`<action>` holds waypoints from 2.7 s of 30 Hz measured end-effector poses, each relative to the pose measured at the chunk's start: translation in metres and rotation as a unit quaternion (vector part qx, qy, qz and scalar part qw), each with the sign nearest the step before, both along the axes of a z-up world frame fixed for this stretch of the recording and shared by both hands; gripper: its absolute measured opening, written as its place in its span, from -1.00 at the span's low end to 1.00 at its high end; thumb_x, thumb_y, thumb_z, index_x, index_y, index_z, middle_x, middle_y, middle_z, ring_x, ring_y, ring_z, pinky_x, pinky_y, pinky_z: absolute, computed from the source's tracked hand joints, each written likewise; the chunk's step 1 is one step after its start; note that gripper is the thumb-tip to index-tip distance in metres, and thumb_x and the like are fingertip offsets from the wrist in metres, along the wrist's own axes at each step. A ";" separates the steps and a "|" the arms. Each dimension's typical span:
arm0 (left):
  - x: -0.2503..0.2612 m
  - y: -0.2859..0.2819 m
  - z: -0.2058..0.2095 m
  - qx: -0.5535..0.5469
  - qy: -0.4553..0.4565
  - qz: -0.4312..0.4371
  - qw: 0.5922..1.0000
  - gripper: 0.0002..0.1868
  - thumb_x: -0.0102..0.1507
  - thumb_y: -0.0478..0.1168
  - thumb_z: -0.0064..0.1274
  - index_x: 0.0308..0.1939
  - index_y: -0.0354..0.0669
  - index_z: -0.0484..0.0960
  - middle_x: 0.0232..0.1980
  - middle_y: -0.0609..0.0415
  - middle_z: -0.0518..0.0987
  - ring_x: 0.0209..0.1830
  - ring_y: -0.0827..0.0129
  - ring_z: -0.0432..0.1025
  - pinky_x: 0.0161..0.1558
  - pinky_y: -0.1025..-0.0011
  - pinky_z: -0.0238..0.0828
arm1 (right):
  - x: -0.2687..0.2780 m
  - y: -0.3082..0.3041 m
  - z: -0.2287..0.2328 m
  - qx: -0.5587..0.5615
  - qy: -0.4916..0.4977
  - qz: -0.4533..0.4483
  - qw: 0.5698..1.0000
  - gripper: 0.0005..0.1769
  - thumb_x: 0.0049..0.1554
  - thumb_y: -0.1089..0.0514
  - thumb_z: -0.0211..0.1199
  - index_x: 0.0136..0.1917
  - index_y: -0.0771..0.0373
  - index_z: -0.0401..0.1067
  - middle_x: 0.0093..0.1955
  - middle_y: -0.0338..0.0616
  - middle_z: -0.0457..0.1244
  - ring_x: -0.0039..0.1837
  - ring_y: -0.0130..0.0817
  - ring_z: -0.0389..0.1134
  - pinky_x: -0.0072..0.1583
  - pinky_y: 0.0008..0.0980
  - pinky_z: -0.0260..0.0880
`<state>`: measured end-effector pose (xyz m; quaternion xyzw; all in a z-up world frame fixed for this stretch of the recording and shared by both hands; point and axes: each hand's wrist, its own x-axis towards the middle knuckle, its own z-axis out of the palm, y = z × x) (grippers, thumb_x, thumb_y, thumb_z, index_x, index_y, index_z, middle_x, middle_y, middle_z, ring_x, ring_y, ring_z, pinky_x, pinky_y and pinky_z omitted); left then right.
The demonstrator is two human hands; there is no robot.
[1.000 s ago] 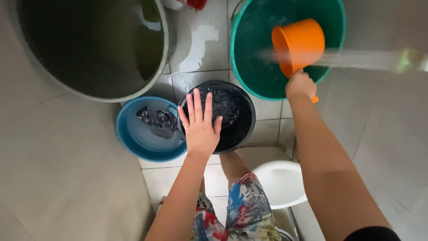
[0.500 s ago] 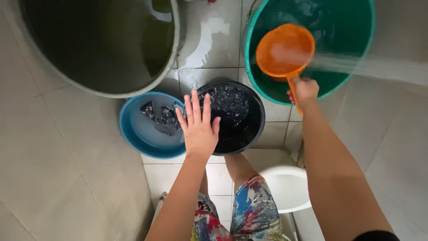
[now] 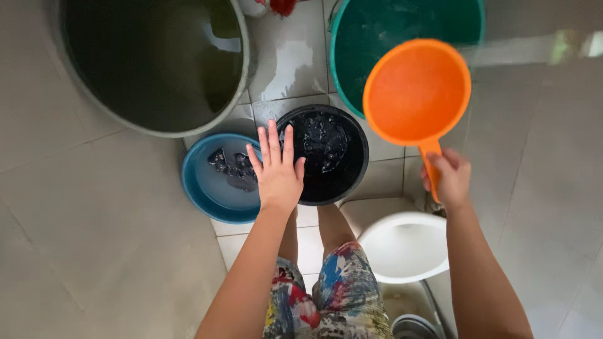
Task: The person wipes a tiled floor with a cloth, then washes the cloth in a bucket of water. They carry the bucket to a bathroom, pour out the dirty water, and refill the bucket using a scoop and a tap.
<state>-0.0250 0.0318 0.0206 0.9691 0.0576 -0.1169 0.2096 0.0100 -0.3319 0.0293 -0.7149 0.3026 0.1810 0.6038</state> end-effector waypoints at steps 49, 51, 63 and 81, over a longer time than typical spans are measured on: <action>-0.058 0.019 0.010 -0.003 0.023 -0.022 1.000 -0.14 0.32 -0.06 0.04 0.64 0.00 -0.01 0.70 -0.12 -0.22 0.70 -0.03 -0.31 0.56 -0.18 -0.44 | -0.091 0.074 -0.033 -0.516 -0.107 0.118 0.842 -0.66 0.28 0.08 0.31 0.17 0.32 0.34 -0.01 0.16 0.36 0.00 0.18 0.40 0.00 0.05 0.39; -0.052 0.014 0.005 -0.003 0.016 -0.012 1.000 -0.13 0.31 -0.05 0.05 0.63 -0.02 0.00 0.69 -0.14 -0.21 0.70 -0.05 -0.30 0.56 -0.19 -0.43 | -0.036 0.056 -0.035 -0.456 -0.015 0.118 0.882 -0.66 0.30 0.02 0.23 0.19 0.29 0.33 0.02 0.12 0.40 0.03 0.09 0.46 0.06 0.02 0.44; -0.005 -0.013 -0.033 0.001 0.024 0.030 0.999 -0.16 0.31 -0.04 0.04 0.62 -0.03 0.03 0.69 -0.18 -0.14 0.69 -0.08 -0.24 0.55 -0.20 -0.41 | 0.151 0.017 -0.224 -0.520 0.167 0.414 0.728 -0.72 0.22 0.16 0.23 0.17 0.28 0.54 0.24 0.17 0.35 0.27 0.14 0.38 0.22 -0.01 0.42; 0.006 -0.030 0.005 0.014 0.014 0.040 0.999 -0.15 0.31 -0.05 0.06 0.62 -0.05 0.06 0.70 -0.18 -0.16 0.70 -0.09 -0.25 0.55 -0.21 -0.40 | 0.025 -0.030 -0.025 -0.137 0.031 0.130 0.981 -0.57 0.16 0.06 0.36 0.18 0.41 0.47 -0.20 -0.07 0.37 -0.30 -0.41 0.33 -0.26 -0.39 0.35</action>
